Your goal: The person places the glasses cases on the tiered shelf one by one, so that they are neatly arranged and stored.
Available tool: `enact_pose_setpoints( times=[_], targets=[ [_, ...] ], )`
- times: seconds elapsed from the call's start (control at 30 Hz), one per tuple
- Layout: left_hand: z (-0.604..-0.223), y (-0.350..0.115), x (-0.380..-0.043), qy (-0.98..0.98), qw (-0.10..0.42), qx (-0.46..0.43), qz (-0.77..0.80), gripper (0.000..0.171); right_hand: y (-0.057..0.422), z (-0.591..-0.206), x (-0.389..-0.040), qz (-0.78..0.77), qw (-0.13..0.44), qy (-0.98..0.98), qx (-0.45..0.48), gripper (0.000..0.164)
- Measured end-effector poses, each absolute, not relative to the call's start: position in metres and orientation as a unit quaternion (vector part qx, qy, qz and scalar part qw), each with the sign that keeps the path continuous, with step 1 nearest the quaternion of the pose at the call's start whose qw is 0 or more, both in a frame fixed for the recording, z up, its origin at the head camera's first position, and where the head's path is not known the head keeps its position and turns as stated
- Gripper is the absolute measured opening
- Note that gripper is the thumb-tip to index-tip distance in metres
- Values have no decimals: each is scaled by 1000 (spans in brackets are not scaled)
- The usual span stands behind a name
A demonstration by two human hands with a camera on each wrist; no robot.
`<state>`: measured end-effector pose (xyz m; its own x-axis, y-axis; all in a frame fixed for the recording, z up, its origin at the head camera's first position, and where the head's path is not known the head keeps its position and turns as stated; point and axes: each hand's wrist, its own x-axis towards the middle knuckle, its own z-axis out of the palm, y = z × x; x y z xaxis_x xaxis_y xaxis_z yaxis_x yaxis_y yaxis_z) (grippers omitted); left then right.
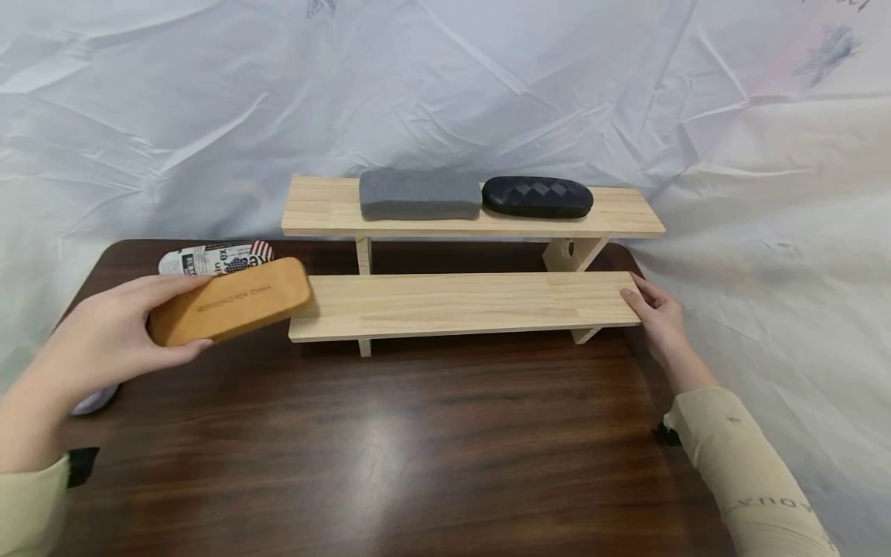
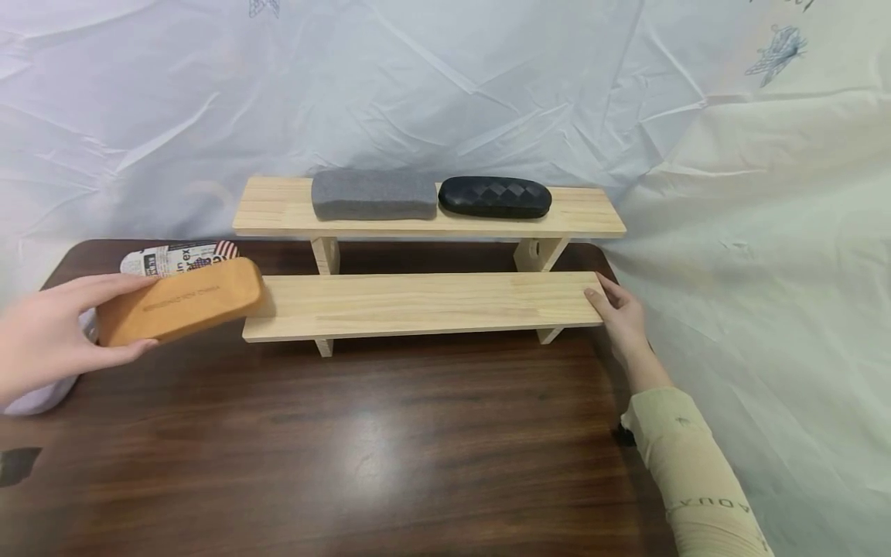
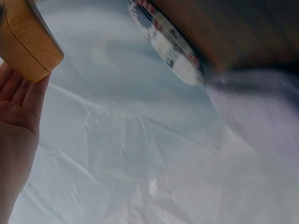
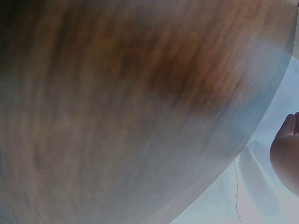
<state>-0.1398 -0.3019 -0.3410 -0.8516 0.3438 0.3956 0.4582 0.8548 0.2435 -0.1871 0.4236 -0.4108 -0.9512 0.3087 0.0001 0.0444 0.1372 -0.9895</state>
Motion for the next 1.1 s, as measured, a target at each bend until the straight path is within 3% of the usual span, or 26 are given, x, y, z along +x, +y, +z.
enact_pose_setpoints(
  times=[0.33, 0.6, 1.1],
  targets=[
    [-346, -263, -164, -928, 159, -285, -180, 81, 422, -410, -186, 645, 100, -748, -117, 70],
    [-344, -228, -181, -918, 115, -320, -203, 74, 423, -411, -187, 642, 97, -752, -116, 71],
    [-347, -190, -198, -913, 46, -332, -232, 67, 423, -411, -187, 638, 96, -754, -125, 71]
  ],
)
